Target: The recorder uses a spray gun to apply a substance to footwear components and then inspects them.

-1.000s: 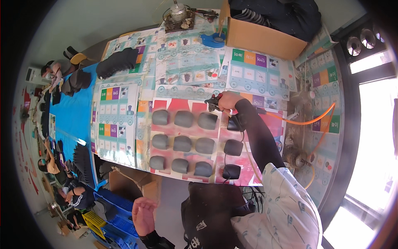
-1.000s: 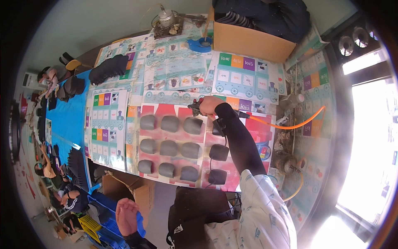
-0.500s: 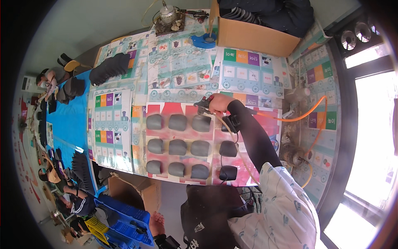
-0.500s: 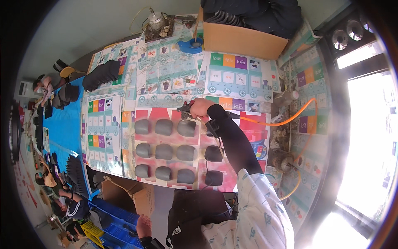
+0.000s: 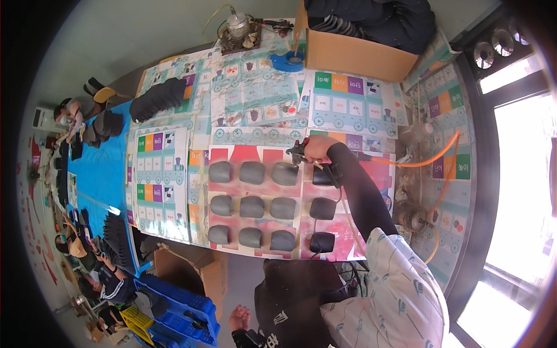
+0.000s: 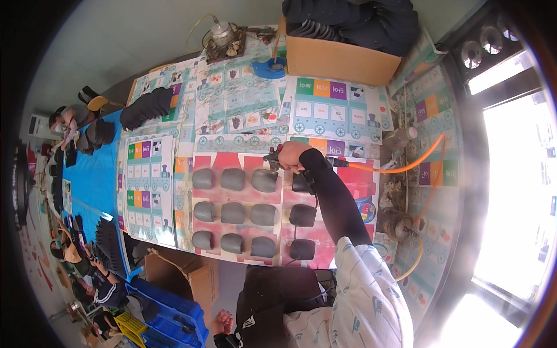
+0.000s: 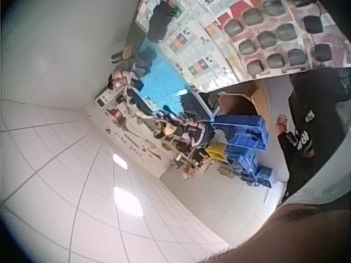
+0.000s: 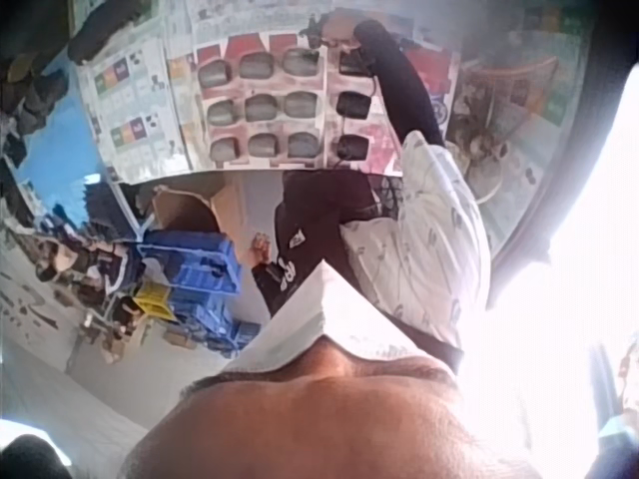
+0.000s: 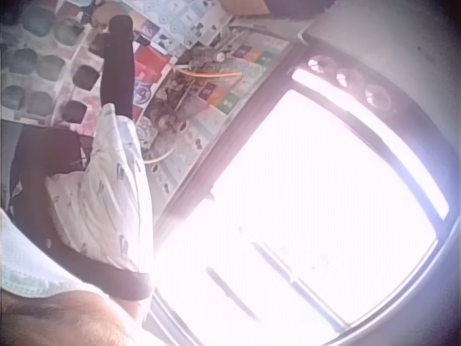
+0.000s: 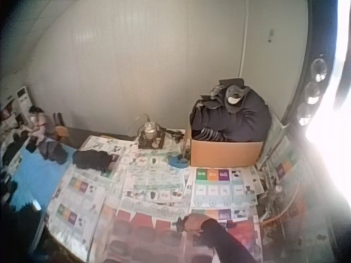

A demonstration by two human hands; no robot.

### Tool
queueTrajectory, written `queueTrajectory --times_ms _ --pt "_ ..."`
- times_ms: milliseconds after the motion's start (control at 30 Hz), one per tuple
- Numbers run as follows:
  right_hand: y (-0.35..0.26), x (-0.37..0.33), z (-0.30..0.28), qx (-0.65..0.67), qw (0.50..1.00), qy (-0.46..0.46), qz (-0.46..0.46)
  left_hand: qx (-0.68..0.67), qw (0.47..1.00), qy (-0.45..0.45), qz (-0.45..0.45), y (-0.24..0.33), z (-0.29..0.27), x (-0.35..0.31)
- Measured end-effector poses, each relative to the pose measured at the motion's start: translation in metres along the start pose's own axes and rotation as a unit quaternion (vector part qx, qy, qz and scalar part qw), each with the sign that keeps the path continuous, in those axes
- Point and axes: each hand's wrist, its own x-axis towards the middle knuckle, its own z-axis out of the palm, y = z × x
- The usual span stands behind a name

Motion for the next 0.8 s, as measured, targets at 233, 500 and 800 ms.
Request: queueTrajectory --times_ms 233,500,800 --pt "0.006 -0.006 -0.001 0.057 0.997 0.046 0.002 0.021 0.999 0.021 0.011 -0.001 -0.001 0.005" --pt "0.015 -0.008 0.002 0.06 0.998 0.004 0.033 0.002 1.0 0.013 0.006 -0.003 -0.003 0.015" --pt "-0.003 -0.035 0.005 0.06 0.998 -0.004 0.025 -0.012 1.0 -0.003 -0.009 -0.01 -0.014 0.022"
